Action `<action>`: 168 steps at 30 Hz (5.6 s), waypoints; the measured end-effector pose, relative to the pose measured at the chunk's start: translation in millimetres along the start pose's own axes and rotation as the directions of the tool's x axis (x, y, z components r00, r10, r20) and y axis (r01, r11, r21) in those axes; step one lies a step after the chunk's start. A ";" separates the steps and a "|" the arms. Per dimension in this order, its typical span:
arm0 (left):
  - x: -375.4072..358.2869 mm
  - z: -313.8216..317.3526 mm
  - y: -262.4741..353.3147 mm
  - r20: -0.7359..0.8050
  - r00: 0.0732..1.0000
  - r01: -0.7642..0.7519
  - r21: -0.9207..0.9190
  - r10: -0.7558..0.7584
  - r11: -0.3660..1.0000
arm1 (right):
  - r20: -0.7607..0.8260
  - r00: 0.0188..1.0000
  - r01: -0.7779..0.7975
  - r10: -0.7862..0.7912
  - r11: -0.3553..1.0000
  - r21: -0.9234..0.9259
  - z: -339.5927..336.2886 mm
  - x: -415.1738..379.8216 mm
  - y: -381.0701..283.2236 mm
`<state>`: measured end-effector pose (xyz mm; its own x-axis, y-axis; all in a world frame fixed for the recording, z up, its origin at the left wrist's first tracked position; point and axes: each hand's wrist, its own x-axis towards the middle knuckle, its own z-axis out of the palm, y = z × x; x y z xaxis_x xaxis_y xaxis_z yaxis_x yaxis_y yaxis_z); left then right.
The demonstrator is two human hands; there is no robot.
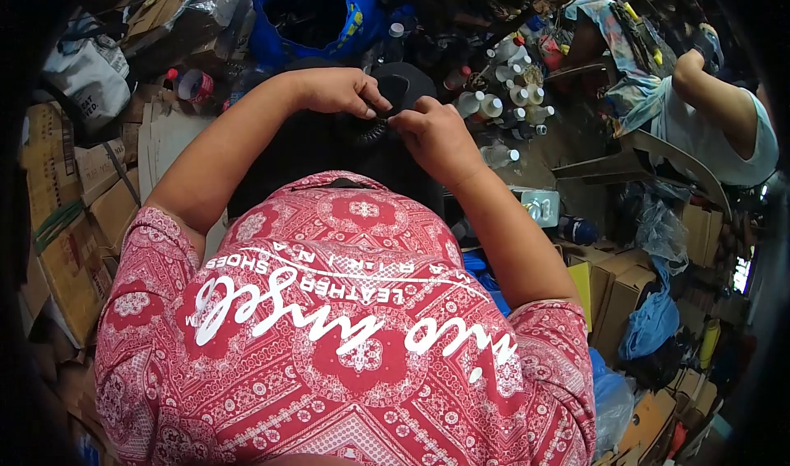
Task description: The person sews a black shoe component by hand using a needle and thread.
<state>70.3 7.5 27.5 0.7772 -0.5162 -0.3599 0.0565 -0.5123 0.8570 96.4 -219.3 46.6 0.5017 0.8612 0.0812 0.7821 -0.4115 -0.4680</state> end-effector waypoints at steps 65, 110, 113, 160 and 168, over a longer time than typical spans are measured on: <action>-320.5 -106.5 122.8 -0.528 0.412 0.108 0.838 0.743 0.535 | 0.277 0.936 -0.229 0.215 0.973 0.017 -8.3 79.5 -0.9; -316.1 -90.5 55.0 -0.886 0.187 0.014 0.435 0.425 0.900 | -0.032 0.935 -0.298 0.353 0.832 0.468 8.3 36.6 3.1; -172.7 -48.7 55.3 -0.804 0.491 -0.395 0.138 0.336 0.908 | 0.233 0.897 -0.440 0.375 0.811 0.386 -11.8 33.2 -14.6; 0.8 -9.2 -16.0 -0.065 0.996 -0.070 -0.226 0.057 0.971 | 0.085 0.971 -0.230 0.224 0.971 0.063 -19.2 11.3 -27.6; 2.8 -10.1 -12.7 -0.083 0.996 -0.063 -0.211 0.046 0.976 | 0.057 0.969 -0.246 0.239 0.951 0.190 -12.9 5.9 -16.0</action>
<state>78.1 19.6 19.3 0.8281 -0.4808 -0.2883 0.1385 -0.3229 0.9362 91.6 -211.5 65.9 0.6521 0.7536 -0.0835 0.5503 -0.5462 -0.6316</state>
